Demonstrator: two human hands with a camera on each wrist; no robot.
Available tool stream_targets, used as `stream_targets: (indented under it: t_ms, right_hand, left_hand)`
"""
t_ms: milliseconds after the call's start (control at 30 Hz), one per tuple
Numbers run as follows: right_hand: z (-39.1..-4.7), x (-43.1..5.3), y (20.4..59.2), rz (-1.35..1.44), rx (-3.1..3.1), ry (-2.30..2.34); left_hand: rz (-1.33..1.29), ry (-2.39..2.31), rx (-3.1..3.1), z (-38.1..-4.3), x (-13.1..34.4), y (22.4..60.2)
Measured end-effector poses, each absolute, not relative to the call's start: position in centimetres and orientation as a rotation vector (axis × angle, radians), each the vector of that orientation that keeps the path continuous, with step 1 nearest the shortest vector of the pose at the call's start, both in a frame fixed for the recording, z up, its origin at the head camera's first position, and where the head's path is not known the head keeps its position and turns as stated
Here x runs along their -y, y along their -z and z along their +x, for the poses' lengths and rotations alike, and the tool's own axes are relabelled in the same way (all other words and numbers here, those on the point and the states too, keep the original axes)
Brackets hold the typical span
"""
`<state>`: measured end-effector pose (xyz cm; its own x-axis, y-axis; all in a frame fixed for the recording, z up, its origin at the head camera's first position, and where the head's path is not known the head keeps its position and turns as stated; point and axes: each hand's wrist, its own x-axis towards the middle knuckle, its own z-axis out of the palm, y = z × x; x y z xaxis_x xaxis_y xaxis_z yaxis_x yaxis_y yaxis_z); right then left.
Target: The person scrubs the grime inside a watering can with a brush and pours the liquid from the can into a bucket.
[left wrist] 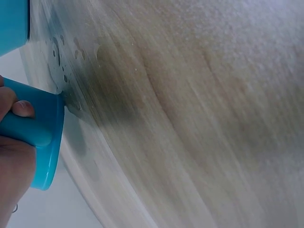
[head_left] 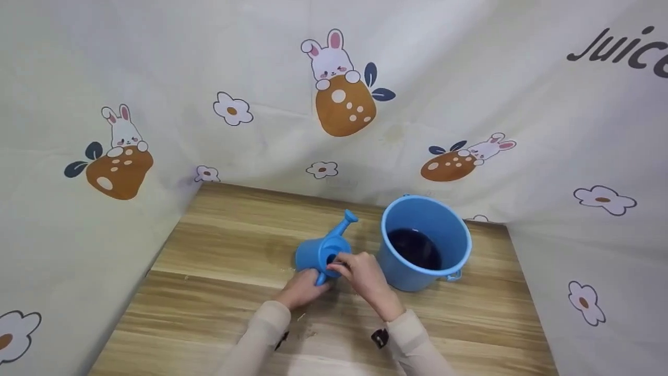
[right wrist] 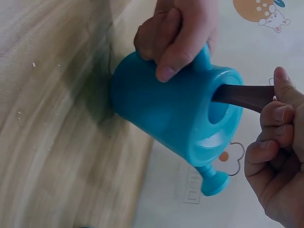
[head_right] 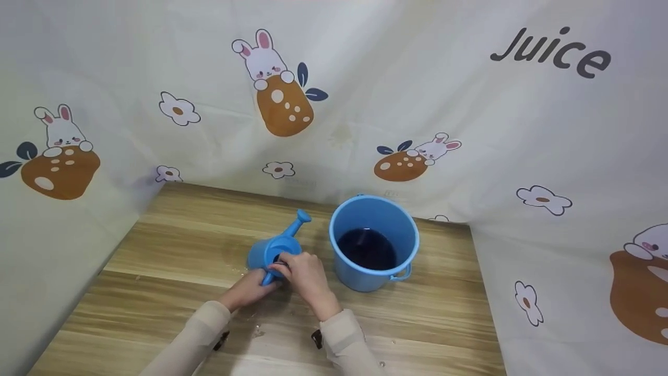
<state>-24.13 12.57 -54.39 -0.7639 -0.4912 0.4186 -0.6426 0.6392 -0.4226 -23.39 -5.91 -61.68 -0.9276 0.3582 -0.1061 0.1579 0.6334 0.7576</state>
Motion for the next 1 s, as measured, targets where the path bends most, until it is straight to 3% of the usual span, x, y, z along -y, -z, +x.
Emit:
stream_targets:
  t_ms: [1000]
  right_hand:
    - [-23.9, -13.3, 53.8, 0.652, 2.555, -1.055]
  left_hand:
    - [0.406, -1.192, -2.628, -23.6, 5.9, 61.9]
